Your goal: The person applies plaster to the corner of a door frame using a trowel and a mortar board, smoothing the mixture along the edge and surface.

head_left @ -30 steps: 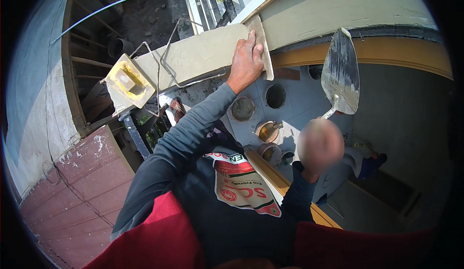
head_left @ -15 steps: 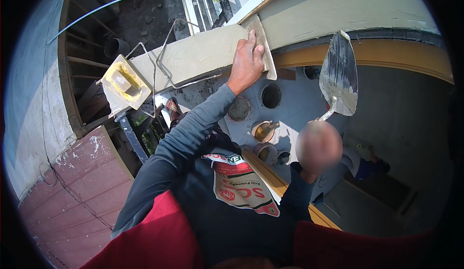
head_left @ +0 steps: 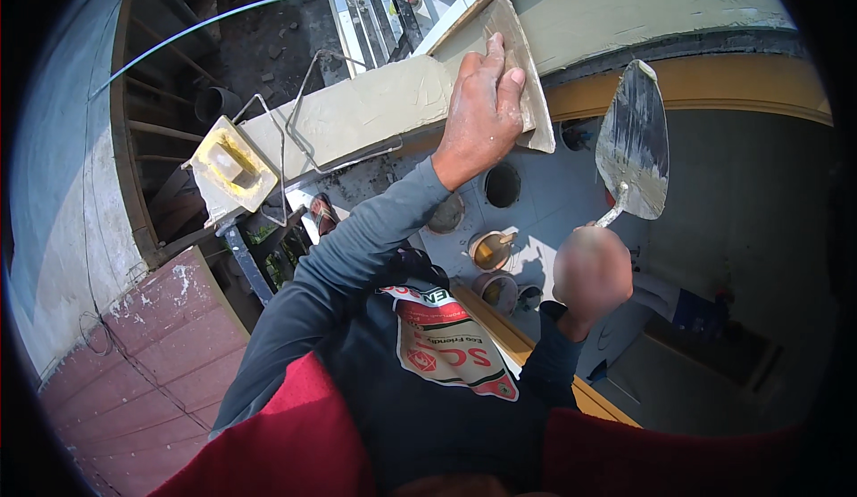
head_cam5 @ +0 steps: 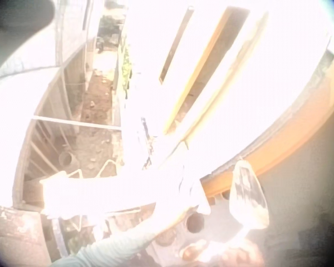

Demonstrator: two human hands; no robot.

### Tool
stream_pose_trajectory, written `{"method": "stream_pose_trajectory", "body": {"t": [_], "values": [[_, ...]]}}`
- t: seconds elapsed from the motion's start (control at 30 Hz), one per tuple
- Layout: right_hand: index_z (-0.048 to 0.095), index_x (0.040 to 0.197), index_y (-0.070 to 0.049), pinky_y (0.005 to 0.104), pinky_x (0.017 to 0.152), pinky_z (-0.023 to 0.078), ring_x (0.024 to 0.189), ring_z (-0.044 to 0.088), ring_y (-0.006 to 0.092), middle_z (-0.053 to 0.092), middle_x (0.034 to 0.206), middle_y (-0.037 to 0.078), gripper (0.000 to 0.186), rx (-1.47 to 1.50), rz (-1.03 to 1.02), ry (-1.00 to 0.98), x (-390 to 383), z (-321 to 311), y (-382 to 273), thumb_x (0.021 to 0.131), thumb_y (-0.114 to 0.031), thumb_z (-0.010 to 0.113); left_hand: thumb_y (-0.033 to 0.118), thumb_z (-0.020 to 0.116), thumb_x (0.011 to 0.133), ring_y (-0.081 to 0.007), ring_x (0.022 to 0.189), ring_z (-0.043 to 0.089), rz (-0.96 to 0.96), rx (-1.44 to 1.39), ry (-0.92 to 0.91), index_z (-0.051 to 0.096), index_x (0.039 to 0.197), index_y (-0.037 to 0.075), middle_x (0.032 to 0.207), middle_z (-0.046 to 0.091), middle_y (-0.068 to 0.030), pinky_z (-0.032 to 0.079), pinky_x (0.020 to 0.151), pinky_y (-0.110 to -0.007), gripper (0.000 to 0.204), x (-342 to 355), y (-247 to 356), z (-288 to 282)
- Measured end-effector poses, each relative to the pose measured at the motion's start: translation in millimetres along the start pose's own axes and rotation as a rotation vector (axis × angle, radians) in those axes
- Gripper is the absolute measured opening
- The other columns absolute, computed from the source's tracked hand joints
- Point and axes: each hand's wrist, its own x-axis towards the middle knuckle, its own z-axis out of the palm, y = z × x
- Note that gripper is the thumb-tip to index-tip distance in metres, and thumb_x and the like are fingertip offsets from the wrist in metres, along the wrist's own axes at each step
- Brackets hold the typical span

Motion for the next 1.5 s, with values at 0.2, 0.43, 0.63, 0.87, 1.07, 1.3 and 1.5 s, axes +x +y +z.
{"method": "stream_pose_trajectory", "body": {"t": [0.2,0.43,0.63,0.87,1.07,1.3,1.5], "values": [[0.057,0.111,0.012,0.0324,0.07,0.057,0.08,0.067,0.0232,0.065,0.102,0.026,0.043,0.091,-0.059,0.061,1.1,-2.3,-7.2,0.079,-0.005,0.081,0.019,0.052,0.097,-0.031,0.094,0.06,0.064,-0.012,0.021,0.046,0.133,-0.019,0.1,0.058,-0.0253,0.047,0.088,-0.036,0.053,15.8,39.0,2.3],[0.053,0.112,0.012,0.0304,0.059,0.054,0.067,0.061,0.0202,0.06,0.1,0.027,0.042,0.296,-0.098,0.083,8.1,1.4,-23.2,0.081,-0.003,0.077,0.015,0.052,0.097,-0.0352,0.087,0.055,0.335,-0.241,-0.003,0.046,0.136,-0.014,0.095,0.054,-0.0242,0.046,0.084,-0.039,0.049,18.5,95.3,-7.9],[0.056,0.115,0.011,0.0295,0.076,0.054,0.081,0.066,0.0193,0.064,0.106,0.02,0.042,0.115,0.066,-0.109,1.2,11.7,-7.6,0.08,0.0,0.075,0.019,0.05,0.1,-0.027,0.104,0.058,-0.059,-0.169,-0.099,0.045,0.141,-0.007,0.111,0.06,-0.0228,0.043,0.095,-0.034,0.049,-55.4,12.4,-62.7],[0.053,0.121,0.007,0.0239,0.054,0.048,0.066,0.059,0.0096,0.065,0.093,0.01,0.033,0.35,0.584,-0.453,8.2,79.5,-4.0,0.094,-0.009,0.064,0.019,0.05,0.099,-0.0185,0.122,0.052,-0.422,-0.452,0.05,0.037,0.146,-0.009,0.138,0.054,-0.0166,0.037,0.105,-0.028,0.057,-104.6,-29.2,-124.0],[0.056,0.114,0.003,0.026,0.046,0.049,0.06,0.059,0.0118,0.064,0.086,0.009,0.032,0.476,0.906,-0.534,20.2,124.1,12.4,0.098,-0.024,0.057,0.018,0.05,0.099,-0.0166,0.119,0.053,-0.483,-0.555,0.085,0.034,0.148,-0.009,0.137,0.053,-0.0141,0.039,0.102,-0.027,0.058,-99.9,-10.5,-167.1],[0.058,0.111,0.003,0.0273,0.041,0.047,0.057,0.058,0.0138,0.062,0.084,0.009,0.03,0.541,1.029,-0.425,26.5,138.4,18.2,0.098,-0.024,0.056,0.018,0.05,0.098,-0.0158,0.113,0.056,-0.524,-0.608,0.099,0.035,0.147,-0.008,0.132,0.056,-0.0131,0.043,0.097,-0.027,0.058,-98.9,-0.1,-181.0],[0.057,0.11,0.002,0.0284,0.042,0.048,0.056,0.059,0.0145,0.062,0.084,0.009,0.033,0.581,1.069,-0.448,30.3,139.5,21.7,0.096,-0.027,0.058,0.019,0.049,0.097,-0.016,0.112,0.056,-0.537,-0.639,0.064,0.04,0.143,-0.009,0.129,0.056,-0.0122,0.043,0.096,-0.028,0.055,-97.3,-4.8,-185.0]]}}
